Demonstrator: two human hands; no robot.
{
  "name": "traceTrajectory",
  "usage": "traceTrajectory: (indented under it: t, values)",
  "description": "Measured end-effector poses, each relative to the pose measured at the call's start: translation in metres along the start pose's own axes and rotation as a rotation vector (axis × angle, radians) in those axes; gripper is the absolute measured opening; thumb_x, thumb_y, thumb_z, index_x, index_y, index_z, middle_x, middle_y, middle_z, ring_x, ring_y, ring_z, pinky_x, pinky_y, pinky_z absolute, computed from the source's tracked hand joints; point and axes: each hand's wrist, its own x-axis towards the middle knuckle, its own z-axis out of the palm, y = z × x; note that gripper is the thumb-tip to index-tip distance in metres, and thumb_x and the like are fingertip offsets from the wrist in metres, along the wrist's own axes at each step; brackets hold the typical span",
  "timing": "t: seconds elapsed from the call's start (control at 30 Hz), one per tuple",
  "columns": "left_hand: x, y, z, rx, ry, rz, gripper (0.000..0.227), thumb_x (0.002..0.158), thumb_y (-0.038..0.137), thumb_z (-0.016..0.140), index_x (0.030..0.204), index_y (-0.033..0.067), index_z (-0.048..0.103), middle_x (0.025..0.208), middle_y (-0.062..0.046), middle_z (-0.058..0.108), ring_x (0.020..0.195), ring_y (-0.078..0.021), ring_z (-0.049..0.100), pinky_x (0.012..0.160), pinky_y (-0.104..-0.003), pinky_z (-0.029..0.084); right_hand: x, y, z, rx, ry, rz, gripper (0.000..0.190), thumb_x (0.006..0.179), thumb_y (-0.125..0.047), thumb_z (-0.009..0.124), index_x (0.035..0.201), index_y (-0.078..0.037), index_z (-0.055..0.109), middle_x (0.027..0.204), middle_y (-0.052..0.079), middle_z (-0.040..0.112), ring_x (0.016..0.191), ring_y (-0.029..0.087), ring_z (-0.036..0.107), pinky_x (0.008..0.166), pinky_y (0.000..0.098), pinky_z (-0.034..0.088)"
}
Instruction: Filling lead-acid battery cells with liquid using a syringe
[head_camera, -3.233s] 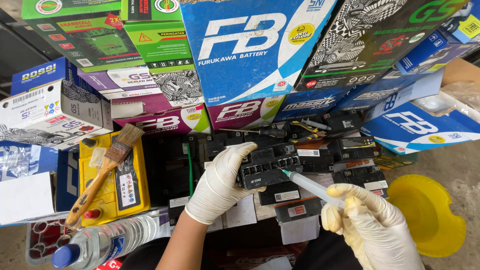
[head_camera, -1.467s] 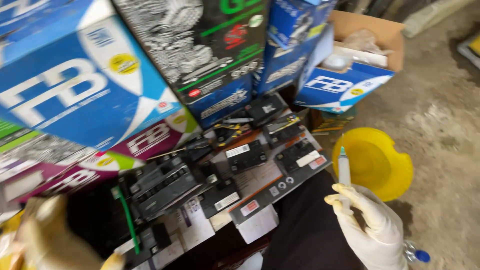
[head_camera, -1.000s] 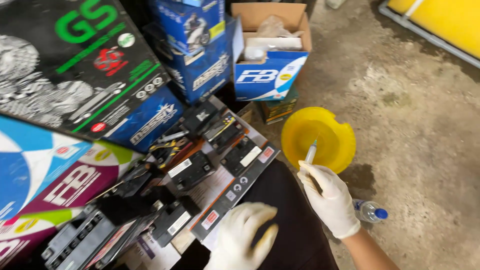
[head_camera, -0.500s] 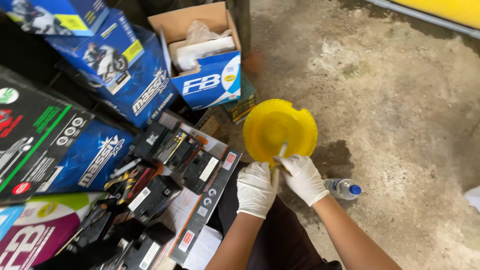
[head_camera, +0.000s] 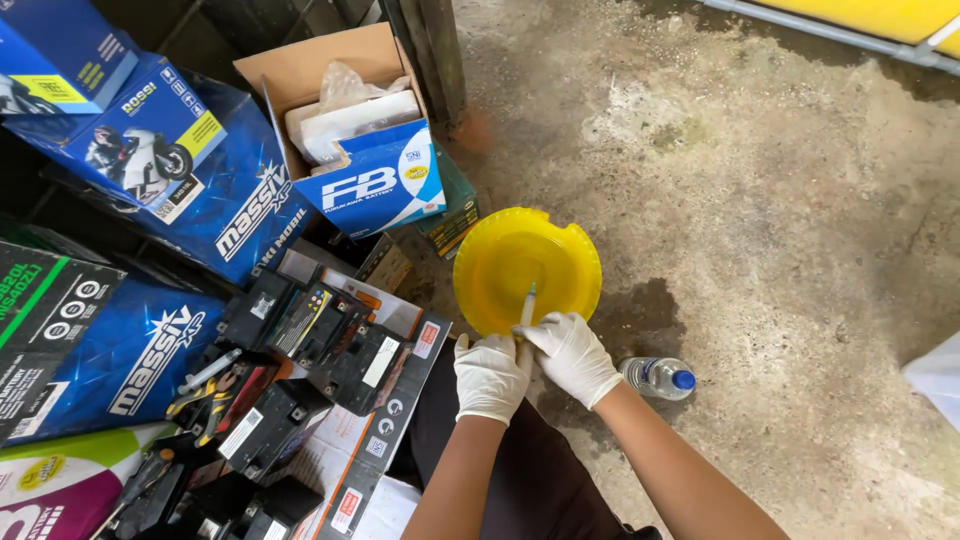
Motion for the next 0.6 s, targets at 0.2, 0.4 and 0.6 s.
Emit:
traceTrajectory:
  t: [0.2, 0.4, 0.6]
  values:
    - [0.012, 0.005, -0.016, 0.020, -0.438, 0.054, 0.038, 0.102, 0.039, 0.032, 0.118, 0.0277, 0.064, 0.111, -0.002, 0.072, 0.110, -0.0247, 0.068, 0.117, -0.060, 0.025, -0.002, 0.007, 0.003, -0.006, 0.024, -0.105, 0.013, 0.072, -0.009, 0.064, 0.077, -0.021, 0.067, 0.061, 0.002, 0.066, 0.070, 0.026, 0.070, 0.058, 0.0411, 0.055]
    - [0.019, 0.008, -0.018, 0.011, -0.530, -0.082, 0.044, 0.102, 0.051, 0.025, 0.115, 0.0321, 0.062, 0.120, 0.005, 0.072, 0.114, -0.0184, 0.068, 0.108, -0.045, 0.036, -0.006, 0.014, 0.014, -0.123, 0.017, -0.173, 0.011, 0.070, -0.015, 0.066, 0.078, -0.023, 0.067, 0.064, -0.003, 0.066, 0.075, 0.021, 0.069, 0.061, 0.0383, 0.052]
    - [0.023, 0.008, -0.030, 0.042, -0.578, -0.112, 0.046, 0.103, 0.048, 0.021, 0.121, 0.0288, 0.059, 0.120, 0.004, 0.068, 0.117, -0.0186, 0.065, 0.107, -0.045, 0.035, -0.016, 0.028, 0.039, -0.138, -0.047, -0.148, 0.025, 0.082, -0.022, 0.060, 0.104, -0.031, 0.069, 0.074, -0.005, 0.070, 0.091, 0.017, 0.069, 0.072, 0.0390, 0.050]
